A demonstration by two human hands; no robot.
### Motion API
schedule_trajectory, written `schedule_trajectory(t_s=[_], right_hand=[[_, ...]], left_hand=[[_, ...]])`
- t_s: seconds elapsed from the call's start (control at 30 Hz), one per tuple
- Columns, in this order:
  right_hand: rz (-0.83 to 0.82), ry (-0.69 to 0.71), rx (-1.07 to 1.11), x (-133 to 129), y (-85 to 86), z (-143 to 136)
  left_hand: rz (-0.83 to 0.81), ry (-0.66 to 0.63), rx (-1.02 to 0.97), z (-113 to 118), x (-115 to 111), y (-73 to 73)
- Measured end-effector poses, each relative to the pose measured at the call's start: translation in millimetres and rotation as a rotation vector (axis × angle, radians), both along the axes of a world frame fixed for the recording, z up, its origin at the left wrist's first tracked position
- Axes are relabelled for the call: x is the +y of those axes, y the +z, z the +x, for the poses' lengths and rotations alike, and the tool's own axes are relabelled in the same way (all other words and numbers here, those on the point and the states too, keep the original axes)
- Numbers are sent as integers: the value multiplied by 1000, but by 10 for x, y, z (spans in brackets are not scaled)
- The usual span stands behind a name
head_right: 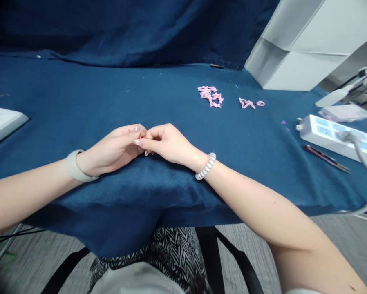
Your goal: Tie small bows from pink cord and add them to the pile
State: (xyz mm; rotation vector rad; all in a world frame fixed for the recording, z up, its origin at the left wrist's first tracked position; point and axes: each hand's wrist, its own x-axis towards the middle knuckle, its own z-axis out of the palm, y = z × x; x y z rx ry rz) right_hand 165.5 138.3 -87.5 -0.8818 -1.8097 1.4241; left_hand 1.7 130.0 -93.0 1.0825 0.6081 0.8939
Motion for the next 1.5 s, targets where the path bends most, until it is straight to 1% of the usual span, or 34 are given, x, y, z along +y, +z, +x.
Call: schedule_trajectory(t_s=[0.1, 0.4, 0.5, 0.63, 0.73, 0.8, 0.87, 0.97, 1.1, 1.2, 1.33, 1.43, 1.5], right_hand=[[36, -11, -53, -10, -1, 4], [114, -29, -118, -21, 3, 8], [142, -31, -152, -28, -13, 1], [145, -40, -153, -41, -13, 6], [180, -59, -130, -43, 34, 46], [223, -101, -88, -33, 71, 83], [277, -179, -24, -16, 90, 113], [380, -262, 42, 8, 72, 121], [540, -224, 23, 7, 14, 85], [609, -225, 42, -6, -19, 61], [590, -265, 107, -14, -53, 42], [536, -299, 128, -17, -72, 26], [508, -331, 131, -19, -80, 13]], left_hand=[[-3, -9, -12, 0, 0, 10], [-13, -16, -13, -5, -4, 11], [-18, 0, 20, -4, -11, 18], [0, 0, 32, -8, -4, 20], [13, 26, 3, -17, 10, -1], [27, 65, 9, -20, 16, -25], [53, 80, 32, -18, 15, -51], [91, 86, 61, -11, 8, -81], [155, 128, 98, -19, 9, -100], [214, 120, 95, -36, 22, -112], [231, 119, 119, -47, 34, -126], [187, 131, 125, -44, 35, -116], [129, 126, 108, -40, 34, -100]])
